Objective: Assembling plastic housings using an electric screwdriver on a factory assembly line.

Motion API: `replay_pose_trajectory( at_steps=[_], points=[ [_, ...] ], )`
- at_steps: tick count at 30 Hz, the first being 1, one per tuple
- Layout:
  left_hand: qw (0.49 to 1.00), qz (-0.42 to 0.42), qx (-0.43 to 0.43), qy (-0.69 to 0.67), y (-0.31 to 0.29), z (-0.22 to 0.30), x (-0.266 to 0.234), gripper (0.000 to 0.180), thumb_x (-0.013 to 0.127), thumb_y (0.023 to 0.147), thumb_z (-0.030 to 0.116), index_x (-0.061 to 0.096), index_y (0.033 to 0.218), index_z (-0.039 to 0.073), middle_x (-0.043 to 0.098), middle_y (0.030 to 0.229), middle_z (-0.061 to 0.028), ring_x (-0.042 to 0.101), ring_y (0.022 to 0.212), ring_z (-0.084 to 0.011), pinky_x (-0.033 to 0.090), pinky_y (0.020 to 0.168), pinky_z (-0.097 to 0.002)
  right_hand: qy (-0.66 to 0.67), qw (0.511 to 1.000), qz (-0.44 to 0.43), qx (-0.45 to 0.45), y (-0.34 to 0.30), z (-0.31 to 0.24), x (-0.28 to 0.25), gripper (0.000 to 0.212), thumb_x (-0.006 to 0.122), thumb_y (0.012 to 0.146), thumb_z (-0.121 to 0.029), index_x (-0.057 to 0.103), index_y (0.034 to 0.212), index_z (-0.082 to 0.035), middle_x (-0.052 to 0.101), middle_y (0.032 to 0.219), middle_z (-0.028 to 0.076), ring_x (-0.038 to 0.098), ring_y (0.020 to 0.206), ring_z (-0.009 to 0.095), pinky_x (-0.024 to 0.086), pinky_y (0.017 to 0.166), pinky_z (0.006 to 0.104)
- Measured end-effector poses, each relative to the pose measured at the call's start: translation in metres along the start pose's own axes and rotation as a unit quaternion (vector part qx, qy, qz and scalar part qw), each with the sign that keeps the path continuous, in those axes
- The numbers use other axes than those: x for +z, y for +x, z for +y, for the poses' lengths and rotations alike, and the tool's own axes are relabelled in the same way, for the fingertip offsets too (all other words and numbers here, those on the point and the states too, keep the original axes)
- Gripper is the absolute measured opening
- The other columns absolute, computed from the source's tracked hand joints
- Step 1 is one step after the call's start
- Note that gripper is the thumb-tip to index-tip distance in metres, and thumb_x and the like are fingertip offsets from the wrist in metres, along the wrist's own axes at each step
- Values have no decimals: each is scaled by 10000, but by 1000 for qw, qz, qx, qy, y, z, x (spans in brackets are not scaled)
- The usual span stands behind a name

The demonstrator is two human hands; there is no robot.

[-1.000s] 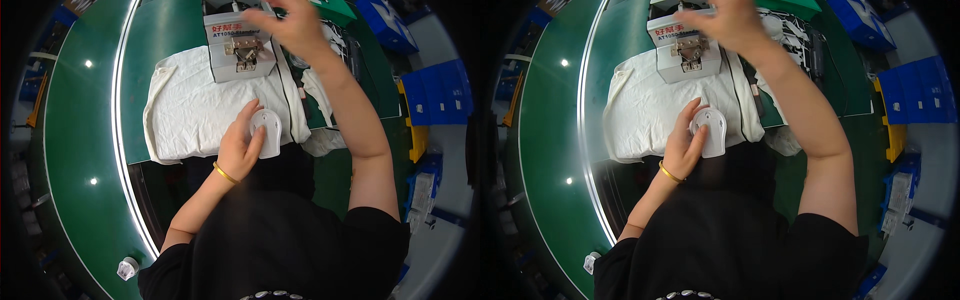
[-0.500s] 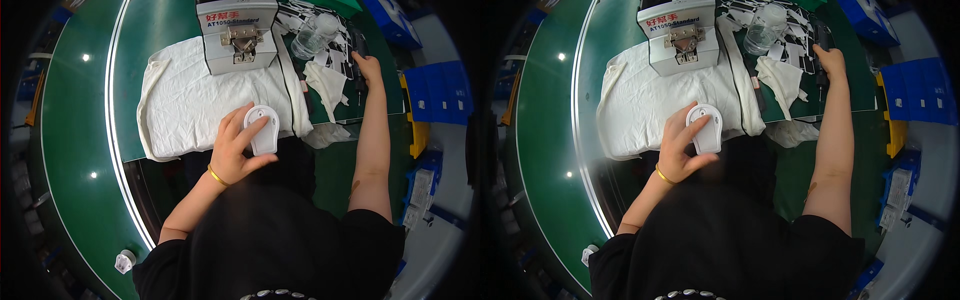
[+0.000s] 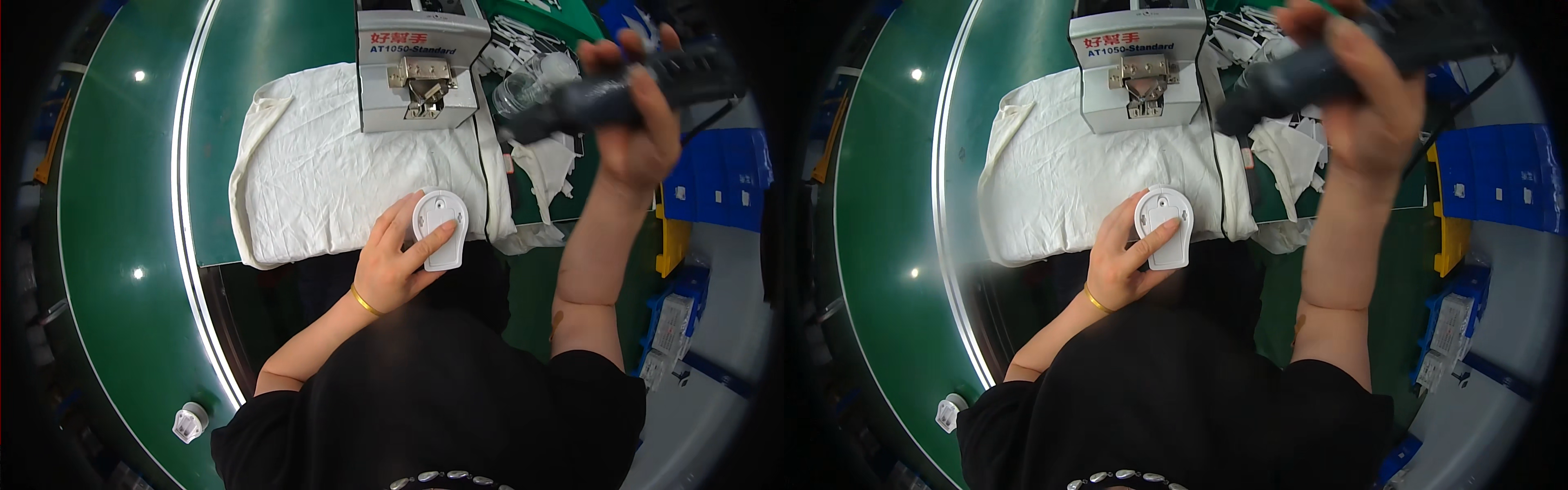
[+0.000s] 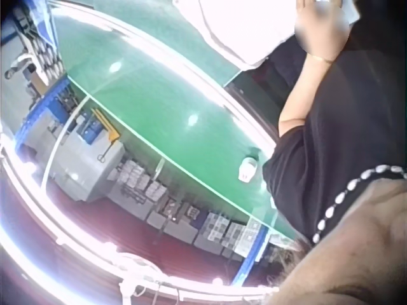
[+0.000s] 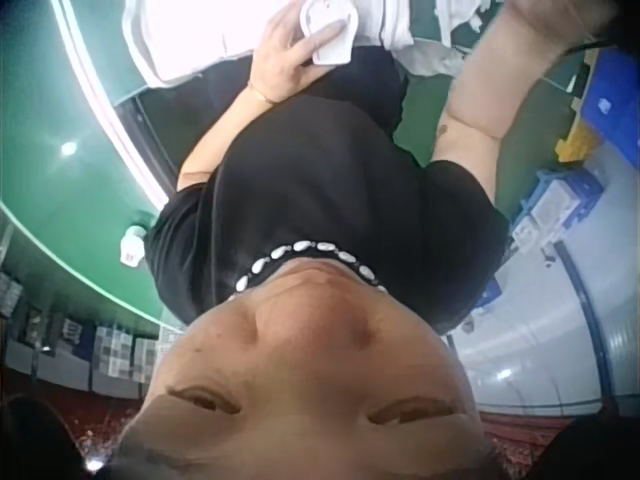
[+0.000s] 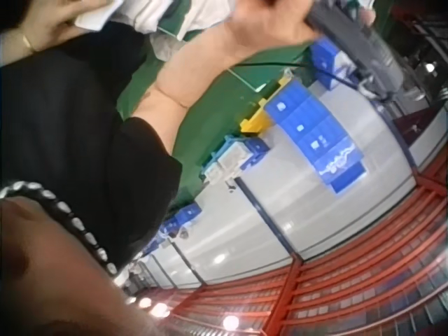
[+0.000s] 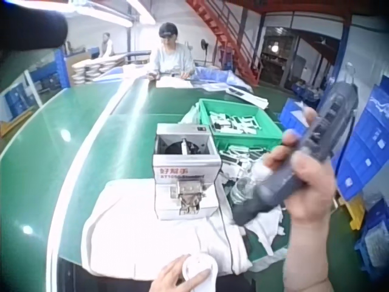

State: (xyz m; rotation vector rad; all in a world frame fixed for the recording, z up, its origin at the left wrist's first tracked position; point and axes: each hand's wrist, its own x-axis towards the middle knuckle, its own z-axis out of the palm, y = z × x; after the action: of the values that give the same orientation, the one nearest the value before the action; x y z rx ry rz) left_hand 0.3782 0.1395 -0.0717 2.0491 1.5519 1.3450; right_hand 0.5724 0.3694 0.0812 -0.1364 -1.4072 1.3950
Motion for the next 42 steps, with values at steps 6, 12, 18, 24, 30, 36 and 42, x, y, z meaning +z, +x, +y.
replay_pose_trajectory(
  at_steps=[6, 12, 18, 24, 30, 36, 42],
  points=[
    [999, 17, -24, -20, -4, -2, -1, 690, 843, 598, 165, 649, 1258, 213, 486, 1372, -217, 517, 1218, -408, 470, 993, -433, -187, 979, 80, -31, 29, 44, 122, 660, 705, 786, 79, 370, 1350, 6, 620, 912, 66, 620, 781, 132, 521, 746, 270],
    [999, 13, -25, -16, 0, 0, -3, 664, 863, 558, 130, 691, 1197, 183, 517, 1348, -222, 529, 1229, -406, 490, 969, -422, -7, 994, -104, -42, 42, 46, 128, 695, 756, 764, 33, 388, 1353, 1, 598, 1005, 73, 608, 889, 130, 512, 776, 264],
    [999, 23, -30, -37, 1, -1, -3, 645, 864, 566, 106, 698, 1185, 178, 519, 1339, -223, 561, 1196, -376, 519, 934, -392, -331, 941, -26, 57, 47, 46, 133, 676, 775, 760, 10, 424, 1337, -17, 606, 1009, 68, 620, 900, 140, 499, 772, 250],
    [998, 14, -33, -53, -3, -3, -2, 702, 849, 581, 130, 652, 1252, 193, 485, 1362, -242, 538, 1209, -407, 483, 969, -426, -112, 992, -7, 56, 48, 54, 141, 393, 690, 870, -45, 486, 1203, -1, 605, 743, 47, 617, 651, 137, 511, 648, 274],
    [998, 20, -22, -62, -3, -4, -2, 710, 843, 585, 122, 641, 1262, 193, 488, 1358, -243, 535, 1211, -417, 480, 974, -439, -63, 997, -33, 35, 13, 42, 116, 400, 616, 886, -60, 442, 1241, -4, 596, 823, 89, 616, 706, 188, 502, 692, 367],
    [998, 20, -22, -57, -2, -4, -5, 691, 838, 598, 137, 643, 1258, 201, 491, 1354, -242, 536, 1207, -422, 479, 977, -444, -193, 975, -93, 65, -34, -2, 128, 550, 610, 930, -206, 330, 1383, -66, 532, 807, 46, 547, 691, 157, 455, 725, 371],
    [998, 18, -24, -55, -1, -5, -7, 694, 843, 592, 134, 646, 1254, 203, 496, 1349, -238, 538, 1201, -422, 479, 973, -445, -176, 978, -58, 96, -51, -9, 141, 554, 661, 913, -221, 351, 1352, -85, 539, 804, 40, 551, 700, 157, 463, 729, 368]
  ],
)
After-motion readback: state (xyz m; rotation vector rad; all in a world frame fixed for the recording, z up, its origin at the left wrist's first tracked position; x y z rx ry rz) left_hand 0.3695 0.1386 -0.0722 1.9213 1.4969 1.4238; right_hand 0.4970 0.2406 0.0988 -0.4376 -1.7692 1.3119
